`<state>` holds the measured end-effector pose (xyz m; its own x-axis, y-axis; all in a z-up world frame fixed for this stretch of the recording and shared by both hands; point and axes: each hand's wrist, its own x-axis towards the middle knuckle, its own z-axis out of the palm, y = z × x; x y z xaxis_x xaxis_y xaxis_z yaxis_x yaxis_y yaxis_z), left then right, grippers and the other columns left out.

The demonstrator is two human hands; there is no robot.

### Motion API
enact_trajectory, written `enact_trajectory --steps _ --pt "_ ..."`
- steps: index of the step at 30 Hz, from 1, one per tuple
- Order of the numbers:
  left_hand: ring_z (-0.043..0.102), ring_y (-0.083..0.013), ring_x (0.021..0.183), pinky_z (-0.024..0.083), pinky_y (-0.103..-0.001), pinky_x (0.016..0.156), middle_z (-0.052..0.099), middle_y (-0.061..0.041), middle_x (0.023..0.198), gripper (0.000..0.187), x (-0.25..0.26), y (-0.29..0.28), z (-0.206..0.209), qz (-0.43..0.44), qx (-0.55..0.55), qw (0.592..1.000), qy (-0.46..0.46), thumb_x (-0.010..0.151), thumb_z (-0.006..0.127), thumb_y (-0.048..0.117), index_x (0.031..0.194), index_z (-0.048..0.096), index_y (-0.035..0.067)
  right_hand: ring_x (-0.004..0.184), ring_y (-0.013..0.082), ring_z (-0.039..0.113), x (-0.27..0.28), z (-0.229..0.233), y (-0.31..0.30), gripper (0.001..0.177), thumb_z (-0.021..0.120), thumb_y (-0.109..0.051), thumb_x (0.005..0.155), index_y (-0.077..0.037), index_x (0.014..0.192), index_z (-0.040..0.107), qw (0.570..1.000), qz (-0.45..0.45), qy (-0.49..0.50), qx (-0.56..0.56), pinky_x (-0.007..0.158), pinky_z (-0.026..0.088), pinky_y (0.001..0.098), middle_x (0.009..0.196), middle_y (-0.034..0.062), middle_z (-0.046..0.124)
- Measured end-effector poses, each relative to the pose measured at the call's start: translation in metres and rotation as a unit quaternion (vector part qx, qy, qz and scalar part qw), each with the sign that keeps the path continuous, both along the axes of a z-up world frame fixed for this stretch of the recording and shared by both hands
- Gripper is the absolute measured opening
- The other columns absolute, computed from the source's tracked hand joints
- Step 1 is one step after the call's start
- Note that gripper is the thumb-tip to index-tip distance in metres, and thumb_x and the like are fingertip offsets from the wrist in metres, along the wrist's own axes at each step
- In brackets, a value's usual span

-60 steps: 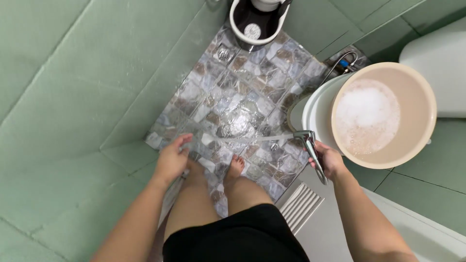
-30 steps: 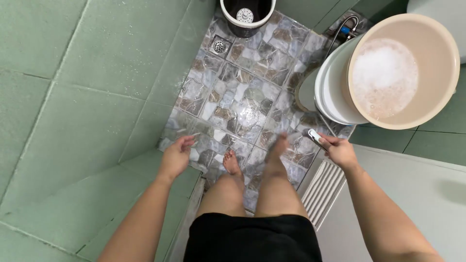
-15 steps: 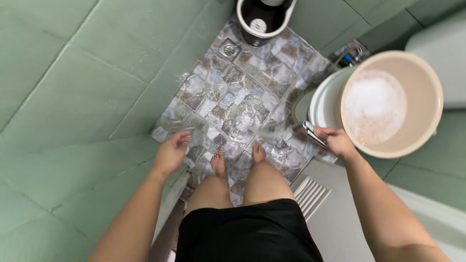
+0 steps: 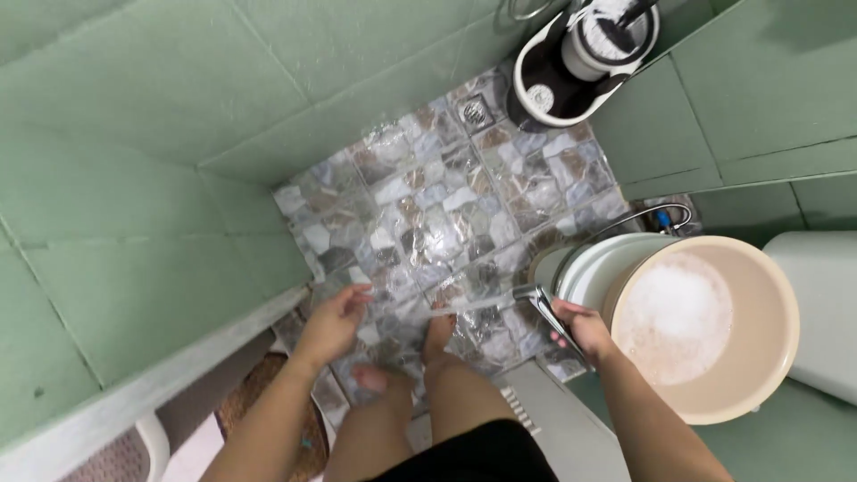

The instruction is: The person sprays water on the bathroom floor using a handheld shower head. They then pick up a basin filled with soapy water, pour it into the toilet bowl, and flush the toilet. Finally, they rinse the basin with the shower head and place it on the floor.

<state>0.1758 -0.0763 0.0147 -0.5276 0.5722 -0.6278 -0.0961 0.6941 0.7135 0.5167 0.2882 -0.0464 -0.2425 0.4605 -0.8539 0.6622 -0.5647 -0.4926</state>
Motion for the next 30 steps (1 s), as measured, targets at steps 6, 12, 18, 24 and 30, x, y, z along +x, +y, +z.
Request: enact_trajectory --steps 6,12,18,24,30 --pt "0.069 -0.0168 0.110 0.051 -0.030 0.095 0.076 -0.004 0.119 0.040 0.008 -0.061 -0.015 0.123 -0.014 0.991 -0.042 0.093 0.058 0.007 0.132 0.064 0.014 0.059 0.0148 0.059 -0.052 0.011 -0.005 0.029 0.058 -0.019 0.103 0.001 0.119 0.072 0.999 -0.016 0.044 0.001 0.048 0.046 0.0286 0.084 0.0073 0.069" --pt "0.071 -0.0174 0.109 0.054 -0.032 0.095 0.076 -0.006 0.119 0.042 -0.029 -0.085 -0.053 0.061 -0.070 0.996 -0.013 0.091 0.059 0.006 0.132 0.066 0.015 0.059 0.0146 0.057 -0.065 0.039 0.016 0.027 0.059 -0.018 0.100 -0.006 0.120 0.072 0.997 -0.053 0.031 0.035 0.048 0.046 0.0273 0.086 0.0049 0.070" --pt "0.072 -0.0206 0.111 0.054 -0.033 0.097 0.075 -0.010 0.123 0.032 -0.135 -0.032 -0.004 0.077 -0.093 0.989 0.088 0.102 0.059 0.018 0.133 0.065 0.016 0.061 0.0144 0.058 -0.081 0.034 0.056 0.028 0.053 -0.021 0.106 -0.001 0.118 0.069 0.996 -0.083 0.011 0.014 0.050 0.047 0.0276 0.087 0.0077 0.066" --pt "0.071 -0.0238 0.110 0.052 -0.034 0.095 0.074 -0.007 0.125 0.044 -0.196 0.056 0.055 0.073 0.039 0.988 0.127 0.091 0.054 0.005 0.134 0.061 0.015 0.062 0.0140 0.057 -0.146 0.017 0.072 0.029 0.047 -0.027 0.108 -0.010 0.122 0.067 0.987 -0.147 0.065 0.018 0.051 0.048 0.0283 0.090 0.0033 0.064" --pt "0.071 -0.0211 0.108 0.052 -0.033 0.095 0.076 -0.005 0.120 0.034 -0.229 0.117 0.064 0.024 -0.003 0.992 0.127 0.098 0.057 0.014 0.131 0.064 0.018 0.069 0.0155 0.058 -0.212 0.044 0.128 0.038 0.044 -0.036 0.106 -0.008 0.122 0.064 0.980 -0.162 0.093 -0.068 0.056 0.049 0.0303 0.095 0.0058 0.067"
